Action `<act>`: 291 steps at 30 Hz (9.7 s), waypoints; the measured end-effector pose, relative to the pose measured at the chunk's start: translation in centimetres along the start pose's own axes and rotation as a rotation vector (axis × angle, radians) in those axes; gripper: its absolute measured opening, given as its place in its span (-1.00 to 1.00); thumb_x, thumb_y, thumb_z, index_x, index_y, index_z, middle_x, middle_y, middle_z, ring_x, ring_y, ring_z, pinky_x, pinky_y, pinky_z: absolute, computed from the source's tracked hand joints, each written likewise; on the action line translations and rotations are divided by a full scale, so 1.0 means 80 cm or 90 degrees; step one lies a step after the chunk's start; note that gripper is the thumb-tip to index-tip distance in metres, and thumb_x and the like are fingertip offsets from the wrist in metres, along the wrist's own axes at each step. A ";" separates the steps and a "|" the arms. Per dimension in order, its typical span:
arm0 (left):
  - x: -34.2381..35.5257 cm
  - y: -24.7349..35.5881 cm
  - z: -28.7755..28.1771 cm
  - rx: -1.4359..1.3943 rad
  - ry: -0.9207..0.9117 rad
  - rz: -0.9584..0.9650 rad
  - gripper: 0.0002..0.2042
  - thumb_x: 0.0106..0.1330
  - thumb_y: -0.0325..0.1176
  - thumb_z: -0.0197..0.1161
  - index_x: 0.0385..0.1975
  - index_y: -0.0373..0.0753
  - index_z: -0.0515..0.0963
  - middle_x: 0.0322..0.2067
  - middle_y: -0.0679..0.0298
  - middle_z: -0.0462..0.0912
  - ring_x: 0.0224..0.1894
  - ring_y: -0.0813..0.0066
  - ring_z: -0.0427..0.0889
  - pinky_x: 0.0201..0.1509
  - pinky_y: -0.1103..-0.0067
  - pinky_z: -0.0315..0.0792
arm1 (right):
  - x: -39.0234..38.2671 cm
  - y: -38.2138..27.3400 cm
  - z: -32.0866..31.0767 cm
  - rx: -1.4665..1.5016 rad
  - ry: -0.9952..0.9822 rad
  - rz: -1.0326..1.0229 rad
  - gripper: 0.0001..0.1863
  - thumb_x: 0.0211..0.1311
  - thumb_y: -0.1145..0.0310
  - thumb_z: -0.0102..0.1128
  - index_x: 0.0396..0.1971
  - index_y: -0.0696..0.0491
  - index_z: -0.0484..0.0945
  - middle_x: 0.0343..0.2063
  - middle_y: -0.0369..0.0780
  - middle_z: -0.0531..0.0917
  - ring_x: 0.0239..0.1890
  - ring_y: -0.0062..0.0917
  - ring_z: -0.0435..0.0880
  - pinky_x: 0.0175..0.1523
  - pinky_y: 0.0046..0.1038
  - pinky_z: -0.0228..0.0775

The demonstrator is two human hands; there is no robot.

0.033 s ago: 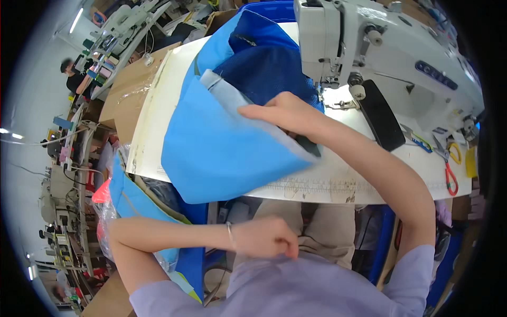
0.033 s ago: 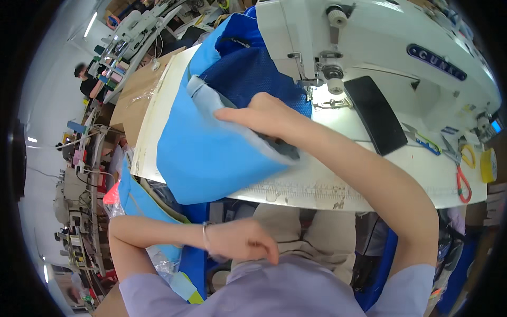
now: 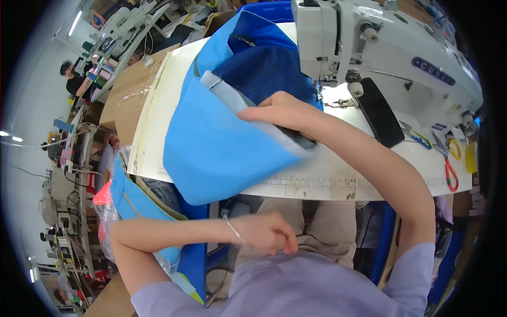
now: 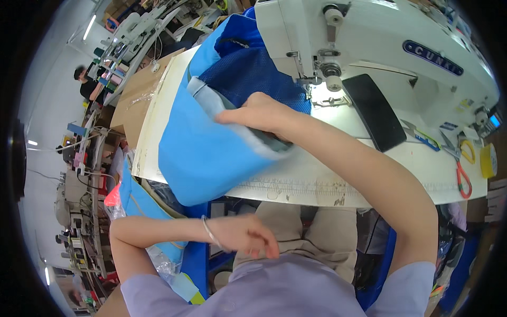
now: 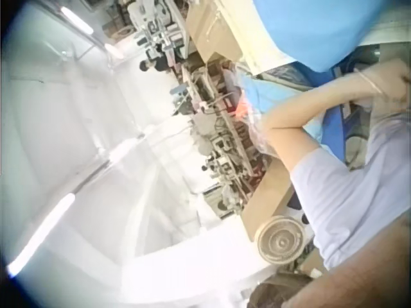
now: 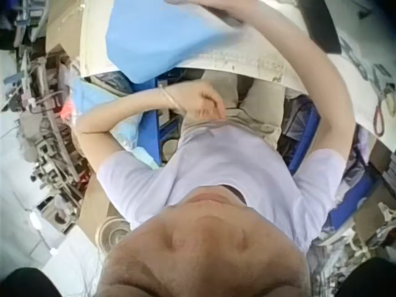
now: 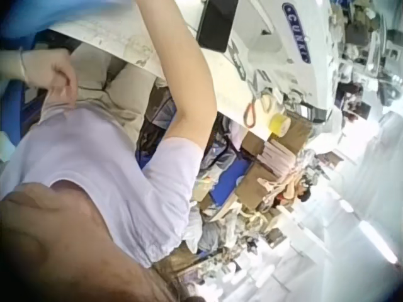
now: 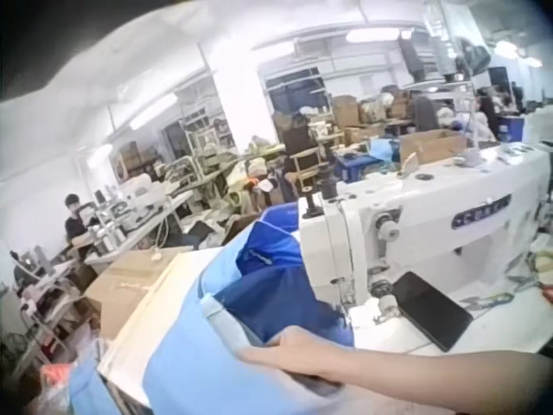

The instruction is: The person sews a blue and green fabric bag using an industrial sewing machine. They align the edges of the bag, guide the fabric under the needle, and sew along the seams. The person frequently adjusts the bag's position and flips it to sew different sections.

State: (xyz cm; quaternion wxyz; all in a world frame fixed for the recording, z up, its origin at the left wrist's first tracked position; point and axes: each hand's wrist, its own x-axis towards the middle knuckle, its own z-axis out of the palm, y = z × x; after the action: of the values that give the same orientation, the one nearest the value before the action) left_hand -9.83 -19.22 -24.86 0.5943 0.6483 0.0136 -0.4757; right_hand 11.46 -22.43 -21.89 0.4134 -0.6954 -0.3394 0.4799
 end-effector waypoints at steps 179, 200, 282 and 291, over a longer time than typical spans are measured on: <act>0.072 0.053 -0.175 0.828 0.608 0.458 -0.33 -0.09 -0.47 0.31 0.20 -0.24 0.54 0.04 0.14 0.55 0.05 0.10 0.55 0.15 0.25 0.44 | -0.085 0.152 -0.059 -0.662 0.266 -0.723 -0.65 -0.07 0.48 0.32 -0.20 0.24 0.64 -0.14 -0.10 0.68 0.02 -0.26 0.67 0.07 -0.28 0.61; 0.088 0.054 -0.222 0.871 0.626 0.533 -0.52 0.04 -0.49 0.30 0.07 -0.19 0.62 0.07 0.24 0.60 0.02 0.19 0.56 0.15 0.29 0.47 | -0.080 0.143 -0.072 -0.630 0.292 -0.638 -0.67 0.00 0.50 0.42 -0.16 0.21 0.68 -0.06 -0.12 0.71 0.06 -0.29 0.72 0.11 -0.26 0.58; -0.009 0.061 -0.036 0.692 0.750 0.405 -0.59 0.41 -0.32 0.23 0.23 -0.24 0.55 0.24 -0.02 0.58 0.29 -0.01 0.53 0.39 0.21 0.38 | -0.239 0.164 0.264 -0.438 -0.024 -0.767 -0.59 0.14 0.37 0.25 0.03 0.06 0.66 0.16 -0.21 0.61 0.23 -0.06 0.53 0.29 -0.12 0.44; 0.038 -0.015 -0.133 0.903 0.804 0.188 -0.49 0.52 0.00 0.08 0.44 0.11 0.39 0.45 -0.04 0.27 0.48 -0.24 0.17 0.56 -0.05 0.00 | -0.223 0.277 0.217 0.533 0.199 -0.045 -0.48 0.18 0.37 0.49 0.13 0.18 0.57 0.24 -0.05 0.54 0.35 -0.27 0.48 0.37 -0.30 0.38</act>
State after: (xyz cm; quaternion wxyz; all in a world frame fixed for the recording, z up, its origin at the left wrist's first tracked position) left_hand -2.45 -12.22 -29.38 0.0006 0.9888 -0.0418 0.1435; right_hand -8.85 -43.09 -38.38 0.7217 -0.5201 -0.0727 0.4510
